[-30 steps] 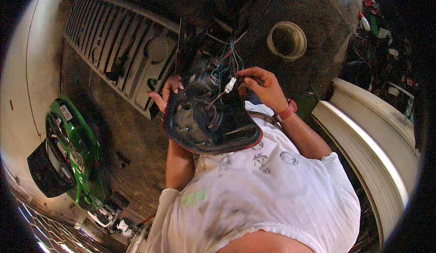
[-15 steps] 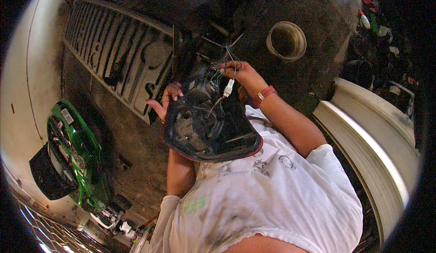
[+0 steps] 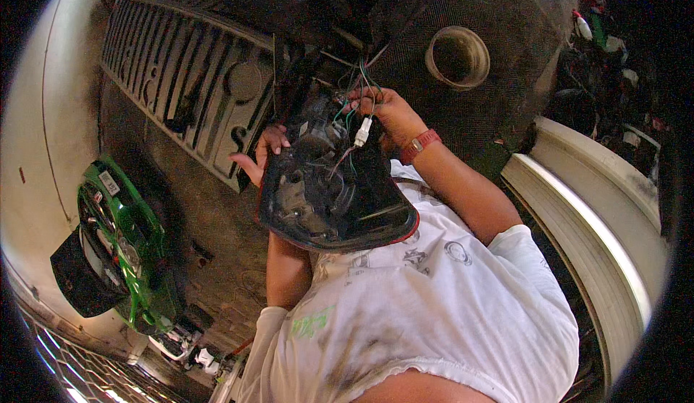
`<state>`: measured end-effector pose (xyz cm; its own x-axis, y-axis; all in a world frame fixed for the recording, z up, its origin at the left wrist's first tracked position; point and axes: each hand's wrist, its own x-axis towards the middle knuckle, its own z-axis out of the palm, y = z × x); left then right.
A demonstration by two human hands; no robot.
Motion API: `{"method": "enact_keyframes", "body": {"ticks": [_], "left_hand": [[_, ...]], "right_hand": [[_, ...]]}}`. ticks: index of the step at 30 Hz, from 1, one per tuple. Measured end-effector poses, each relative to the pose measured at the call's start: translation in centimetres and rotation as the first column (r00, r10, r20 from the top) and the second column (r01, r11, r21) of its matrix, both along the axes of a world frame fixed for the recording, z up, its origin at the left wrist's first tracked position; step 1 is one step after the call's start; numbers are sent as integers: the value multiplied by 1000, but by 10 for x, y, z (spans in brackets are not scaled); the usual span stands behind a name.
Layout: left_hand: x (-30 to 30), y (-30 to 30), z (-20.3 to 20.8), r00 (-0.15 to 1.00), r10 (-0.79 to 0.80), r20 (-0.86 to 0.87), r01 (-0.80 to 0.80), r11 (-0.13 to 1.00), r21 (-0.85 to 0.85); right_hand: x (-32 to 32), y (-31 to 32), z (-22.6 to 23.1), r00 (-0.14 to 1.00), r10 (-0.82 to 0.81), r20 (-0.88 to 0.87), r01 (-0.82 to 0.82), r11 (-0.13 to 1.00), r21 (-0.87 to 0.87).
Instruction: The person removes a red taillight assembly from the rear of a dark-colored car, disconnects the wiring harness, and then reinstalls the taillight by reconnecting the harness and seating the unit into its housing.
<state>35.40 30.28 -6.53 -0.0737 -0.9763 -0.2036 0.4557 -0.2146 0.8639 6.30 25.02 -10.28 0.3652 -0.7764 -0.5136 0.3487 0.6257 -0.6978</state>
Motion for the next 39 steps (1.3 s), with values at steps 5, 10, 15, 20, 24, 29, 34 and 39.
{"method": "enact_keyframes", "body": {"ticks": [5,10,15,20,24,29,34,39], "left_hand": [[-4,2,-2,996,55,-69,-54,998,14],[-3,-2,-2,999,-11,40,12,1000,-24],[-3,-7,-2,999,-30,26,31,999,-32],[-4,-7,-1,1000,-8,16,8,1000,10],[-4,-6,-1,997,-37,-71,38,999,11],[1,-6,-7,994,-49,-97,52,998,28],[12,-10,-18,982,-36,-184,43,999,33],[18,-14,-23,959,-142,-247,134,990,-49]], "right_hand": [[-9,7,19,1000,-4,-16,7,985,172],[-18,13,20,999,-12,43,5,988,153],[-21,14,16,1000,19,-22,-17,996,82],[-21,17,14,998,48,-36,-47,998,45],[-24,16,11,1000,19,14,-19,999,29],[-30,15,10,998,60,-30,-57,994,91],[-37,20,8,993,81,-90,-84,996,-38],[-51,33,1,973,152,-174,-160,987,-30]]}}
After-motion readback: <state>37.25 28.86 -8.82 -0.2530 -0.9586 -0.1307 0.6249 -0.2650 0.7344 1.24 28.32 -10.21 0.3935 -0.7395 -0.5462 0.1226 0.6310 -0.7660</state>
